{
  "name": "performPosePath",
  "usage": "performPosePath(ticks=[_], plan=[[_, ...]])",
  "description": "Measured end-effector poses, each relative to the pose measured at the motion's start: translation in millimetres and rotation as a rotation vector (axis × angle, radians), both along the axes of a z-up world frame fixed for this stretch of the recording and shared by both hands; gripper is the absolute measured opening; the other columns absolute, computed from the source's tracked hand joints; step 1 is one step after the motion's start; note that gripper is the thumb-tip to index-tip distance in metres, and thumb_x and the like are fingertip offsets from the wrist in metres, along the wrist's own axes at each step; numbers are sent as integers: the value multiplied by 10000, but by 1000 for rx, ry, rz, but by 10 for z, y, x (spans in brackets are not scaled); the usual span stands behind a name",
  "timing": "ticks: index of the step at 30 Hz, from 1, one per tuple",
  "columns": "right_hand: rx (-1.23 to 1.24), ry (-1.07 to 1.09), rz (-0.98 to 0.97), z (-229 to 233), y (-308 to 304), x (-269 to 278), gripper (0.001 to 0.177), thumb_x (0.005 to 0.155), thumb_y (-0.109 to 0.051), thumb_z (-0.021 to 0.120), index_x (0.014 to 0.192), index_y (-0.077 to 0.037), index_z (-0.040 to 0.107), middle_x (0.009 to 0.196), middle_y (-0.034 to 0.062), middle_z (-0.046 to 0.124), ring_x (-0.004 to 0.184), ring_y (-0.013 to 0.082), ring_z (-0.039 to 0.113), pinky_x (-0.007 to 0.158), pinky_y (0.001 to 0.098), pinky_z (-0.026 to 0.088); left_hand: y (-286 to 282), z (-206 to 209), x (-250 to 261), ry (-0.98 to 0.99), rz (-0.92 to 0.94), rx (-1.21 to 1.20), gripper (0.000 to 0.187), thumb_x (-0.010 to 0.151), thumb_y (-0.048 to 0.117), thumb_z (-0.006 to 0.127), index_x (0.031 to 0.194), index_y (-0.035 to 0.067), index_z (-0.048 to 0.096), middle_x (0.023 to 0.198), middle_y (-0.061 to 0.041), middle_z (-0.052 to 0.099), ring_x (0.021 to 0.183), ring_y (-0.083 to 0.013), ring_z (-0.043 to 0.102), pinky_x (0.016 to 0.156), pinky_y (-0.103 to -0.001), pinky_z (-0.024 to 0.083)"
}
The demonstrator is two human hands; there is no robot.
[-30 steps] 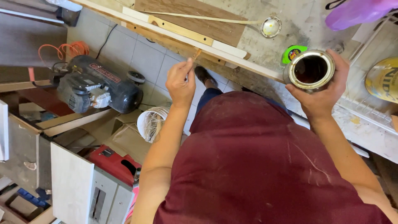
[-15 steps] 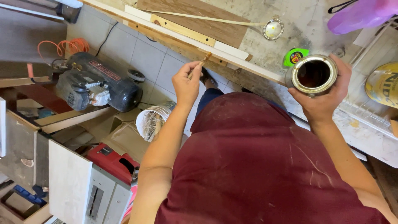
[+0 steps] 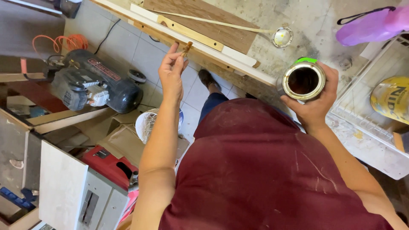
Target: The person applies stain to a long wooden strip by dipping a small brush into a can of dark liquid and then brushing it along the surface of the wood.
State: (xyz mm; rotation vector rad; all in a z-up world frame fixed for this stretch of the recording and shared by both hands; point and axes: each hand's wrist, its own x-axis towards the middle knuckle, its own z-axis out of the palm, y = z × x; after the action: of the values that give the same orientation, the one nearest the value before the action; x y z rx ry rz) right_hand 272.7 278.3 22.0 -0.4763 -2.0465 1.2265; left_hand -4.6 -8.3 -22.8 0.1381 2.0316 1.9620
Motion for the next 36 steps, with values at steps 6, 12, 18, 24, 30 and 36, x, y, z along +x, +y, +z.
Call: performPosePath(ticks=[6,12,18,24,30,36], plan=[[-43,152,62,-229,53,-162,1027,701,-308,1067,1421,136,486,1268,274,491,1217,383,537,1138,501,404,128,505,132,271,-51,-186,91,1055,149,702,1088,103,773,1242,-55,687,1024,-118,641,874,-278,590],[-63,191,88,-119,-3,-204,1024,664,-261,1114,1403,96,503,1282,235,497,1214,359,539,1116,489,429,879,1515,661,960,-639,-346,114,993,240,777,1084,239,844,965,61,611,878,-177,537,848,-310,447],[-45,170,55,-11,-100,-256,955,682,-214,1119,1372,88,532,1239,237,521,1156,402,563,1067,531,476,1633,1596,960,1563,-796,-447,178,982,153,620,804,142,632,830,-56,467,757,-248,430,759,-430,376],[-38,180,54,-38,-83,-204,919,744,-246,1084,1408,72,535,1251,235,510,1166,405,559,1027,545,485,1914,1466,1129,1647,-910,-465,133,801,-8,695,695,71,686,865,-102,510,825,-280,435,819,-433,373],[-44,151,6,76,-22,-178,920,717,-291,1089,1397,53,575,1262,232,539,1152,398,574,1011,527,508,1881,2008,914,1528,-1001,-477,125,866,129,711,749,91,689,882,-63,510,863,-274,476,819,-450,358],[-24,31,31,15,17,-116,915,769,-420,1002,1469,-78,523,1388,184,533,1317,355,522,1184,508,450,1559,2989,697,1045,-889,-263,101,1093,66,747,1175,82,805,986,-112,562,906,-304,519,913,-449,333]])
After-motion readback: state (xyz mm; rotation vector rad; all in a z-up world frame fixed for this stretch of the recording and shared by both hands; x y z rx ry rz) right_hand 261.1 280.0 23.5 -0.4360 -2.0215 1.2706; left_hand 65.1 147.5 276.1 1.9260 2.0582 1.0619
